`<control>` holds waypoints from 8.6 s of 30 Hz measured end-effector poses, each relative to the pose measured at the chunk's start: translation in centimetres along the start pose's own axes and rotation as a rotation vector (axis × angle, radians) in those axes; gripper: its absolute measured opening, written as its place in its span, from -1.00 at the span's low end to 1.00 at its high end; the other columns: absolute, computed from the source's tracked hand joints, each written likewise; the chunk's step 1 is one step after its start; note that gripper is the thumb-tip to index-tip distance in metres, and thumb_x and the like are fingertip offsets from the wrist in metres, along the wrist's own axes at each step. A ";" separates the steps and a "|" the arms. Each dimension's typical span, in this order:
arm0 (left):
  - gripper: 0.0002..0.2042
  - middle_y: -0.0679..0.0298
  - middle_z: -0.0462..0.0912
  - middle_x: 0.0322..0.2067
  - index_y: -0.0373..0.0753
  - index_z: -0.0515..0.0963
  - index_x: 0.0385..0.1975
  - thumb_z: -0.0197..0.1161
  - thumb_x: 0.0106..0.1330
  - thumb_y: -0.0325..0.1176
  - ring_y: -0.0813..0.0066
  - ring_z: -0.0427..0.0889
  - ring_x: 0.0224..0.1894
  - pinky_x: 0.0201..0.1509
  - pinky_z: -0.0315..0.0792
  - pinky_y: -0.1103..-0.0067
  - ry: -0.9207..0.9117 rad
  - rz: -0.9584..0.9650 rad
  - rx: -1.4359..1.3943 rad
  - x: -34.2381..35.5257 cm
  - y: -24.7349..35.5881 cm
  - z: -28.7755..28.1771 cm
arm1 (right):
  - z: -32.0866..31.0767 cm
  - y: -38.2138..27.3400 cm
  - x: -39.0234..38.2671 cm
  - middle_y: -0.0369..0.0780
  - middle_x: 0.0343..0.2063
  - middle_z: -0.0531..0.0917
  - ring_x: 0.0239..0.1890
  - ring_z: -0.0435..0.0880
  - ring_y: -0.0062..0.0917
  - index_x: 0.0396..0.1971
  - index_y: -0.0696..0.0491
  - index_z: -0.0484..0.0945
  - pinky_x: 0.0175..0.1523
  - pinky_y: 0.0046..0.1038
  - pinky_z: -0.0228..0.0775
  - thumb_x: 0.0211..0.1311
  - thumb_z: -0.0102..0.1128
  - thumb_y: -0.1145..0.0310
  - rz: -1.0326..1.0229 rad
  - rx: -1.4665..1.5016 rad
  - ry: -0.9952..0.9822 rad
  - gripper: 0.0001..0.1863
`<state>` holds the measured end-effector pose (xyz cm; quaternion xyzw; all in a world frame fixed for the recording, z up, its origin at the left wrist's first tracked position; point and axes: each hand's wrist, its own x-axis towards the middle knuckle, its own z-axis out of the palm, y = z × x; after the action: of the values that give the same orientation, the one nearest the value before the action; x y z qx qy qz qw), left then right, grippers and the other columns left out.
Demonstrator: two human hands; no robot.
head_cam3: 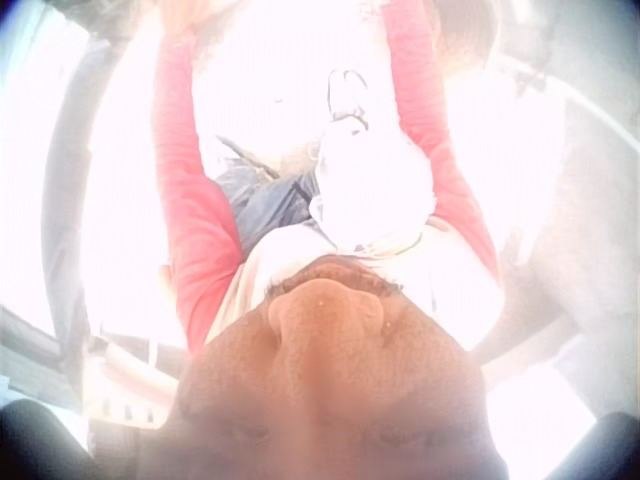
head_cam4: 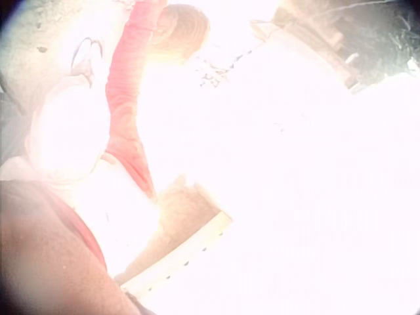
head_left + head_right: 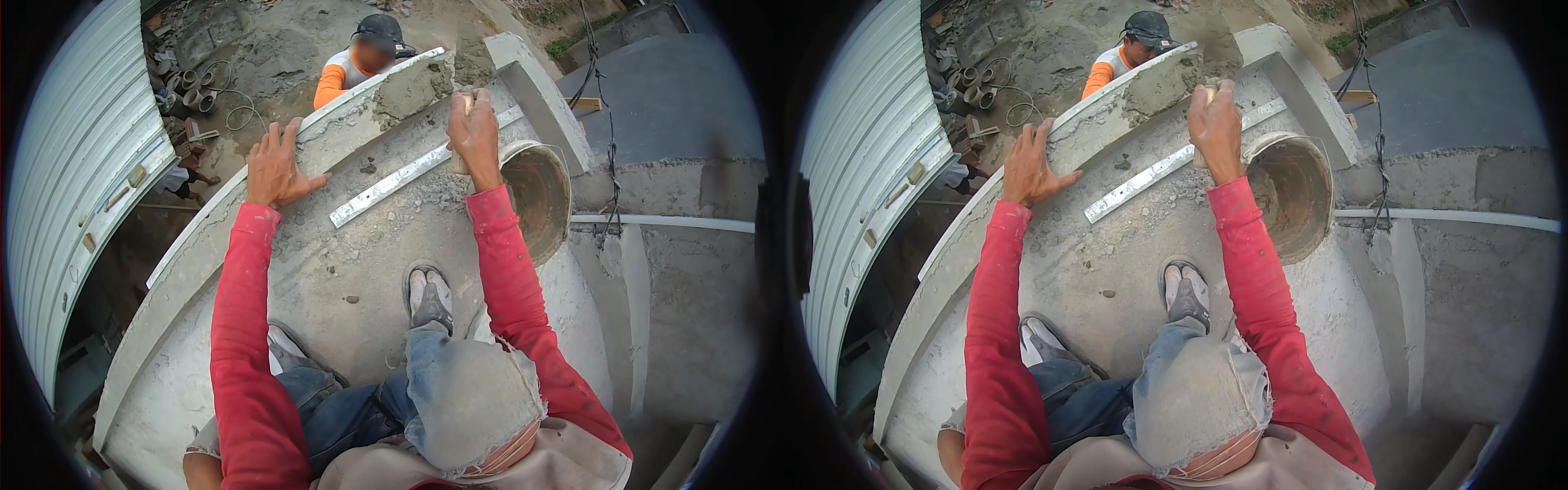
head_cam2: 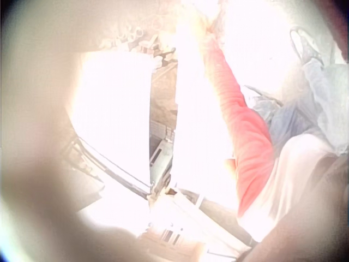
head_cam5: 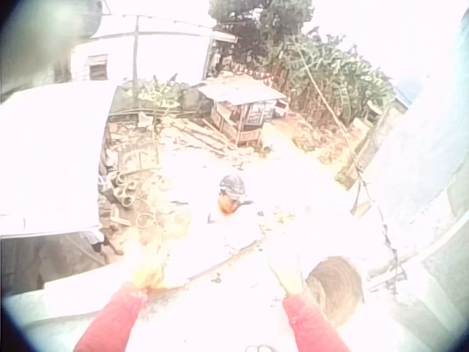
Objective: The person steps onto a concrete ledge, aligns metal straightedge rulers along the structure, and applies cement mortar from a bucket onto the ledge using a trowel.
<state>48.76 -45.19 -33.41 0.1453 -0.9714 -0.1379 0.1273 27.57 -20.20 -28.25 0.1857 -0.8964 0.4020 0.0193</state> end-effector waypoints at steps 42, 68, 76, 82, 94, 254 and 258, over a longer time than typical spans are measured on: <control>0.01 0.05 0.41 0.01 -0.16 0.31 0.32 0.50 -0.19 0.20 0.01 0.53 0.02 0.10 0.42 0.22 -0.019 -0.020 0.021 -0.2 -0.5 0.2 | 1.2 1.3 -3.5 0.12 -0.56 0.61 -0.62 0.64 -0.10 -0.36 0.25 0.45 -0.40 -0.14 0.56 0.48 -0.07 0.08 -0.317 -0.121 -0.404 -0.53; 0.02 0.06 0.42 -0.03 -0.18 0.31 0.33 0.50 -0.18 0.22 0.04 0.54 -0.01 0.07 0.43 0.26 -0.007 0.007 0.026 0.3 -0.1 0.8 | 0.0 0.8 0.5 0.04 -0.65 0.58 -0.62 0.67 -0.11 -0.44 0.30 0.50 -0.49 -0.19 0.54 0.43 -0.07 0.05 0.288 0.100 -0.464 -0.46; 0.02 0.04 0.42 0.00 -0.19 0.29 0.34 0.51 -0.17 0.20 -0.01 0.53 0.04 0.11 0.43 0.21 -0.029 -0.009 0.021 -0.4 -1.0 0.9 | -6.5 -5.1 -11.1 0.06 -0.54 0.57 -0.47 0.55 -0.07 -0.29 0.25 0.47 -0.28 -0.18 0.39 0.53 -0.06 0.13 0.001 0.027 -0.609 -0.58; 0.00 0.06 0.42 -0.02 -0.19 0.28 0.36 0.51 -0.11 0.16 -0.02 0.53 0.00 0.08 0.45 0.22 -0.044 0.029 0.021 0.2 -0.1 0.0 | -23.3 -2.5 -10.9 0.03 -0.49 0.64 -0.35 0.65 0.05 -0.22 0.13 0.54 -0.24 -0.09 0.43 0.48 0.04 0.16 0.120 -0.560 -0.377 -0.69; 0.01 0.07 0.42 -0.03 -0.22 0.29 0.36 0.50 -0.12 0.18 0.02 0.53 -0.02 0.06 0.44 0.24 -0.015 0.018 0.033 0.1 0.2 0.0 | -17.4 9.3 -15.4 -0.13 -0.53 0.64 -0.47 0.68 -0.27 -0.27 0.12 0.59 -0.36 -0.23 0.47 0.22 0.23 0.24 -0.455 -1.124 -0.263 -0.75; -0.78 -0.06 0.70 -0.42 -0.01 0.56 -0.07 0.02 0.50 -0.12 -0.17 0.68 -0.35 -0.28 0.52 0.06 0.075 -0.208 -0.126 1.1 -1.5 1.3 | 0.9 -4.6 -8.4 0.03 -0.60 0.60 -0.68 0.65 -0.22 -0.33 0.27 0.47 -0.54 -0.21 0.50 0.52 -0.11 0.11 0.128 -0.006 -0.716 -0.53; -0.78 -0.05 0.70 -0.41 -0.02 0.55 -0.06 0.02 0.51 -0.13 -0.16 0.68 -0.35 -0.29 0.51 0.07 0.061 -0.202 -0.123 0.5 -2.0 0.9 | -0.9 -4.7 -7.5 -0.02 -0.61 0.60 -0.69 0.63 -0.30 -0.34 0.28 0.47 -0.55 -0.25 0.49 0.52 -0.11 0.10 0.128 0.069 -0.856 -0.52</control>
<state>48.57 -47.04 -34.73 0.2386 -0.9372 -0.2047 0.1511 36.10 -19.99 -25.64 0.2802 -0.8194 0.3188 -0.3853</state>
